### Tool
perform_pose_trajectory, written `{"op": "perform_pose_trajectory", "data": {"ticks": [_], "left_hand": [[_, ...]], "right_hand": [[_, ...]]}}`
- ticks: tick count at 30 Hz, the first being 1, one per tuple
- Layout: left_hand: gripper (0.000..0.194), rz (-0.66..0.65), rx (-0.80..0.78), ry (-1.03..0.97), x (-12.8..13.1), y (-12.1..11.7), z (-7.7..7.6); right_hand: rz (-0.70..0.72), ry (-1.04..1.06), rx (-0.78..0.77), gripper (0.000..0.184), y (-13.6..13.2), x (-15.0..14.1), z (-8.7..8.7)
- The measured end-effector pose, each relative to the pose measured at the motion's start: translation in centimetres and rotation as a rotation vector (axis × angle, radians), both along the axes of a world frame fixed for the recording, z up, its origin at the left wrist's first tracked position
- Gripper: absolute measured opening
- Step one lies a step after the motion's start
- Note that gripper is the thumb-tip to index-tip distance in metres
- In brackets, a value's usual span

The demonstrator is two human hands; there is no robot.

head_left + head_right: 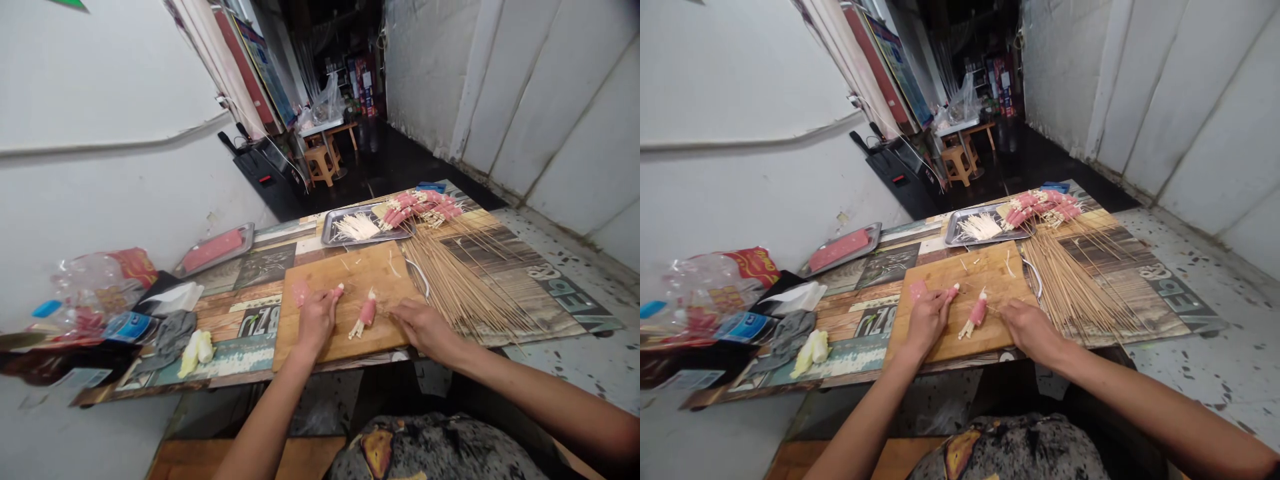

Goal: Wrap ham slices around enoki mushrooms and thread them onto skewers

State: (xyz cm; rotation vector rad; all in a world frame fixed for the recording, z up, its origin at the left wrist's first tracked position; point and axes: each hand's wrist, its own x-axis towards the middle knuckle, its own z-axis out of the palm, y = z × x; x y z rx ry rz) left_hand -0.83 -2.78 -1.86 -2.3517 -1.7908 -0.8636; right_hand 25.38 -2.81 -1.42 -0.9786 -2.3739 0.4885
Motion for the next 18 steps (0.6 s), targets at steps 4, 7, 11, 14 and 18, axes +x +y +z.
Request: {"op": "perform_pose_trajectory", "data": {"ticks": [4, 7, 11, 14, 18], "left_hand": [[0.040, 0.005, -0.002, -0.007, 0.0, 0.0, 0.2], [0.041, 0.007, -0.009, -0.009, 0.1, 0.0, 0.2], [0.040, 0.004, -0.027, -0.025, 0.0, 0.1, 0.3], [0.041, 0.013, -0.054, -0.025, -0.1, 0.1, 0.5], [0.044, 0.028, -0.075, -0.021, 0.0, 0.1, 0.8]], "right_hand": [[-0.036, -0.231, -0.047, 0.026, -0.4, -0.3, 0.0], [-0.046, -0.364, -0.075, 0.023, -0.4, -0.6, 1.0], [-0.074, -0.425, -0.095, 0.021, -0.5, -0.9, 1.7], [-0.086, -0.431, -0.102, 0.020, -0.6, -0.9, 1.7], [-0.072, -0.406, -0.092, 0.022, -0.7, -0.8, 1.6]]}}
